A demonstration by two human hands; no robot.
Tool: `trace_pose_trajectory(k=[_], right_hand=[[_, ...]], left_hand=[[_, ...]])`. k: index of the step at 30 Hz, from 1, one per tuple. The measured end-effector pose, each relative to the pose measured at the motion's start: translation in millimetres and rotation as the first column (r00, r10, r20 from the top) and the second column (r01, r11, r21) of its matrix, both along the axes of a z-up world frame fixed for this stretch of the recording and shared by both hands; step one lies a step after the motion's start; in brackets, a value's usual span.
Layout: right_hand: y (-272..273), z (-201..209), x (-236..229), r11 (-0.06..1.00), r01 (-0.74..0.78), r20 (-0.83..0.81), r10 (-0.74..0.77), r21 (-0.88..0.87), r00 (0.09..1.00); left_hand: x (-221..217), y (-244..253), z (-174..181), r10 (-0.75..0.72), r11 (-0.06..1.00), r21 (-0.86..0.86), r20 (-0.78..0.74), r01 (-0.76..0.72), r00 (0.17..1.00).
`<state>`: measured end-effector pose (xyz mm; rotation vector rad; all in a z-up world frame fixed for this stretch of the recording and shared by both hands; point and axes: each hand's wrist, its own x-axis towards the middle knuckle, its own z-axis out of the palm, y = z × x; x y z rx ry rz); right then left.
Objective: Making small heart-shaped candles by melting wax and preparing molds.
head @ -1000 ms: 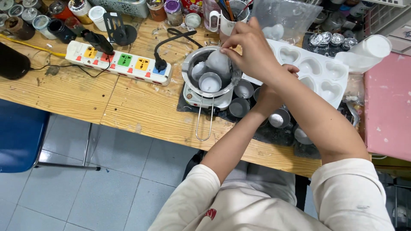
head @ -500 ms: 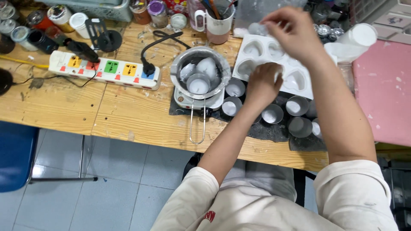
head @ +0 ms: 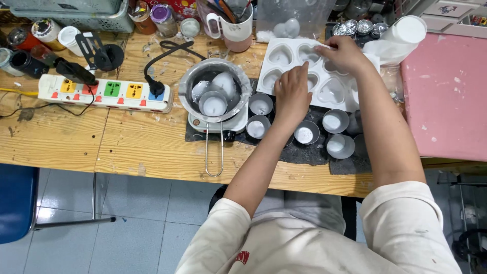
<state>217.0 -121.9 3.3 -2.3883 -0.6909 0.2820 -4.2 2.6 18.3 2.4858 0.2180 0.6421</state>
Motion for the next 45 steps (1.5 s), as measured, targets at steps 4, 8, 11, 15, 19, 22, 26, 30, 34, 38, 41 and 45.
trace_pose_trajectory(k=[4, 8, 11, 15, 19, 22, 26, 30, 34, 38, 41, 45], right_hand=[[-2.7, 0.5, 5.8, 0.977, -0.099, 0.050, 0.091, 0.187, 0.995], [-5.8, 24.5, -6.6, 0.903, -0.112, -0.057, 0.149, 0.414, 0.987], [-9.3, 41.5, -20.7, 0.852, -0.167, -0.028, 0.208, 0.496, 0.978], [-15.4, 63.3, -36.4, 0.823, -0.185, -0.034, 0.240, 0.538, 0.970], [-19.1, 52.1, -34.3, 0.801, -0.174, -0.028, 0.232, 0.573, 0.972], [-18.3, 48.0, -38.9, 0.749, -0.152, -0.048, 0.238, 0.645, 0.970], [-15.5, 47.6, -42.3, 0.738, -0.091, -0.129, 0.235, 0.668, 0.963], [-15.8, 44.8, -37.0, 0.739, -0.088, -0.216, 0.306, 0.668, 0.927], [-14.5, 40.1, -32.0, 0.688, -0.169, -0.164, 0.392, 0.706, 0.905], [-11.5, 52.9, -46.4, 0.805, -0.310, 0.053, 0.330, 0.506, 0.942], [-6.2, 81.6, -70.6, 0.915, -0.292, 0.235, 0.230, 0.279, 0.944], [-0.5, 96.1, -85.9, 0.924, -0.291, 0.213, 0.240, 0.250, 0.947]], left_hand=[[17.3, 1.2, -21.6, -0.036, 0.999, 0.020, 0.049, 0.035, 0.998], [27.4, -1.6, -11.6, -0.028, 0.996, -0.083, 0.105, 0.037, 0.994], [30.2, -4.2, -1.0, -0.006, 0.999, -0.041, 0.124, 0.012, 0.992], [31.9, -7.6, -2.4, 0.020, 0.998, 0.055, 0.159, -0.030, 0.987], [29.4, -10.3, 1.2, 0.041, 0.996, 0.070, 0.157, -0.053, 0.987], [30.1, -11.2, 2.0, 0.052, 0.995, 0.078, 0.163, -0.065, 0.985], [27.5, -11.5, 5.8, 0.064, 0.995, 0.066, 0.161, -0.076, 0.985], [26.4, -10.4, 7.9, 0.060, 0.996, 0.053, 0.122, -0.067, 0.991], [27.8, -3.4, 0.7, 0.021, 0.999, 0.024, 0.116, -0.024, 0.993], [25.1, -0.5, -3.5, -0.016, 0.979, -0.192, 0.292, 0.075, 0.956], [24.7, 0.1, -2.4, 0.030, 0.956, -0.289, 0.225, 0.038, 0.974], [26.9, 3.3, -3.0, 0.041, 0.930, -0.364, 0.214, 0.041, 0.976]])
